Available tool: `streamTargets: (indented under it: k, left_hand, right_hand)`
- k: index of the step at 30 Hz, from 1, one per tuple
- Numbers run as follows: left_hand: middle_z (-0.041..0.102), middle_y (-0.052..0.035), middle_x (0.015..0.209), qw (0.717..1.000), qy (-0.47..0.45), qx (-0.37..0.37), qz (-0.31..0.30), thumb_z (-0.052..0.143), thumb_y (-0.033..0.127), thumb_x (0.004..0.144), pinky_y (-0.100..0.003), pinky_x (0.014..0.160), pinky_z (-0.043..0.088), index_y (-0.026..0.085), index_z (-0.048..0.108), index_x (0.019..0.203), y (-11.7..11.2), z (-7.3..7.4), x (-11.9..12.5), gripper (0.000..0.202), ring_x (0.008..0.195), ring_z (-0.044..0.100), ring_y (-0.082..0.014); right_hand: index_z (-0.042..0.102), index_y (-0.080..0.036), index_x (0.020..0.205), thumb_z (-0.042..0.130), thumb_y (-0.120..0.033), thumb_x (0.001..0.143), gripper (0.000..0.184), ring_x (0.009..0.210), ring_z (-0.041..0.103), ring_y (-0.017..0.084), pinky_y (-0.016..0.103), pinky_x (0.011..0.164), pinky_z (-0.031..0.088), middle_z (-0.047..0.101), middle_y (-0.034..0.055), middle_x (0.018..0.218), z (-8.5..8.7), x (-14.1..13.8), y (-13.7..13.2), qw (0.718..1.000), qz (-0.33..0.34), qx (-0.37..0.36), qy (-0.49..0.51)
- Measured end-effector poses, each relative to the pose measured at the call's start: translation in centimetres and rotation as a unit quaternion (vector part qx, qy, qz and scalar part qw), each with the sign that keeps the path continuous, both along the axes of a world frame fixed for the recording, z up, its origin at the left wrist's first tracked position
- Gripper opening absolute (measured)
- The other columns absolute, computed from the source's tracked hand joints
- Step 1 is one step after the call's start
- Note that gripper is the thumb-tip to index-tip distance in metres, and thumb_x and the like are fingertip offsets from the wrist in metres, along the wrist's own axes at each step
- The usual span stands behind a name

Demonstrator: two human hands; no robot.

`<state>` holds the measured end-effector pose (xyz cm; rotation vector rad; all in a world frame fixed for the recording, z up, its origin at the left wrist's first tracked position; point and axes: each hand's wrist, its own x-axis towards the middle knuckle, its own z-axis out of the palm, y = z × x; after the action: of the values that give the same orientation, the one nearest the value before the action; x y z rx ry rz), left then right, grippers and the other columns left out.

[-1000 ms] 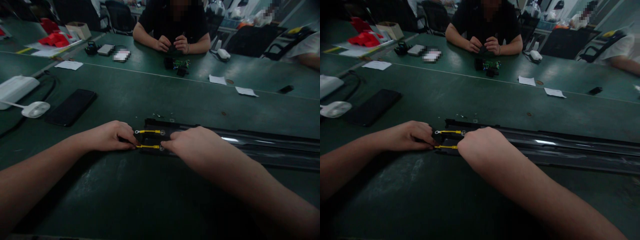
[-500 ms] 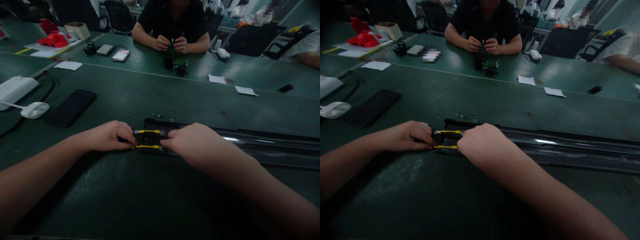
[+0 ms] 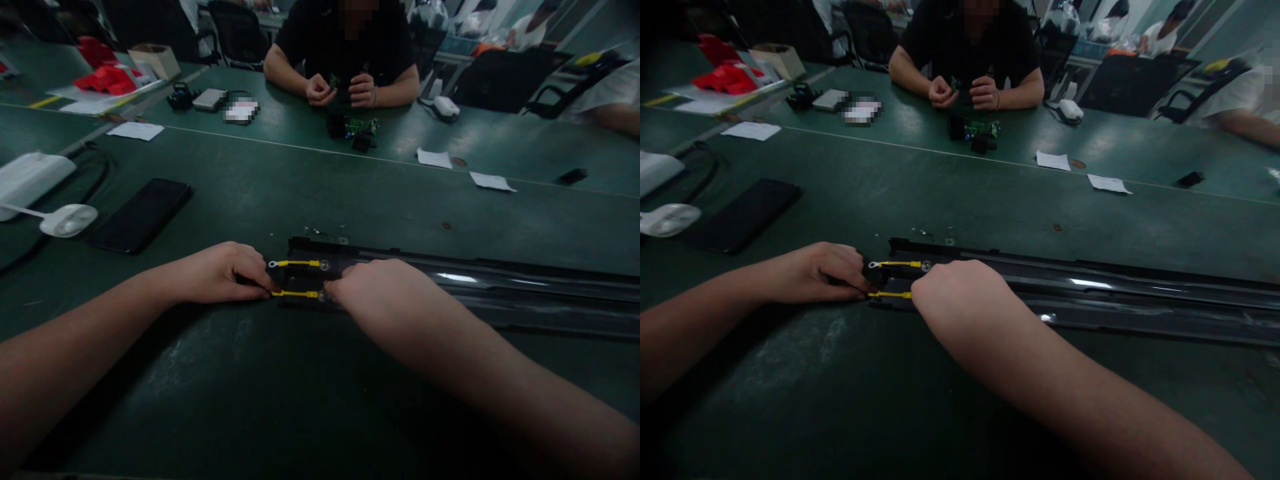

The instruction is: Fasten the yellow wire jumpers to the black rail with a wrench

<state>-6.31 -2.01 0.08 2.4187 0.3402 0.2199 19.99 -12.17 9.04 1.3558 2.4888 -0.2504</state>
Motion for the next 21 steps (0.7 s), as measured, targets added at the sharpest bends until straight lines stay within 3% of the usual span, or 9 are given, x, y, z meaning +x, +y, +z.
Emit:
streamTargets:
  k: [4,6,9,14,21]
  left_hand:
    - [0.077,-0.0034,0.098,1.0,0.002,-0.003,0.0,0.068,0.02,0.096,-0.03,0.086,0.052,0.025,0.077,0.111,0.0,-0.1,-0.1,0.018,0.09,0.069,-0.0167]
    - [0.077,-0.0039,0.098,1.0,0.004,-0.002,-0.001,0.068,0.02,0.096,-0.03,0.086,0.052,0.025,0.077,0.112,0.0,0.0,-0.1,0.019,0.09,0.07,-0.0169]
    - [0.077,-0.0042,0.097,1.0,0.006,0.0,-0.001,0.068,0.02,0.096,-0.03,0.084,0.053,0.025,0.077,0.112,0.0,0.1,0.0,0.019,0.089,0.07,-0.0172]
    - [0.078,-0.0024,0.096,1.0,-0.001,0.0,0.001,0.069,0.019,0.094,-0.028,0.081,0.052,0.026,0.078,0.11,0.0,0.1,0.1,0.02,0.088,0.07,-0.0162]
    - [0.079,-0.0018,0.094,1.0,-0.01,-0.009,0.005,0.07,0.015,0.092,-0.027,0.08,0.052,0.027,0.079,0.11,-0.1,0.3,0.2,0.022,0.087,0.071,-0.0158]
  right_hand:
    - [0.079,-0.02,0.109,0.054,-0.008,0.096,0.031,0.09,0.077,0.027,0.039,0.076,0.059,0.08,0.0104,0.1,0.4,-0.7,-0.1,0.998,-0.044,-0.034,-0.012]
    - [0.08,-0.021,0.109,0.054,-0.009,0.097,0.03,0.086,0.077,0.027,0.039,0.074,0.059,0.08,0.0096,0.098,0.5,-0.7,0.1,0.998,-0.047,-0.038,-0.023]
    - [0.079,-0.023,0.11,0.058,-0.014,0.096,0.028,0.079,0.077,0.026,0.039,0.069,0.059,0.08,0.007,0.095,0.2,0.0,0.8,1.0,-0.003,-0.024,-0.019]
    - [0.078,-0.024,0.115,0.062,-0.013,0.094,0.029,0.085,0.077,0.025,0.038,0.073,0.059,0.08,0.0072,0.101,-0.2,0.7,1.4,0.998,0.051,-0.015,-0.017]
    - [0.079,-0.019,0.106,0.055,-0.006,0.093,0.03,0.073,0.076,0.026,0.036,0.062,0.057,0.079,0.0096,0.09,0.3,-1.2,-0.7,0.998,-0.051,-0.033,-0.027]
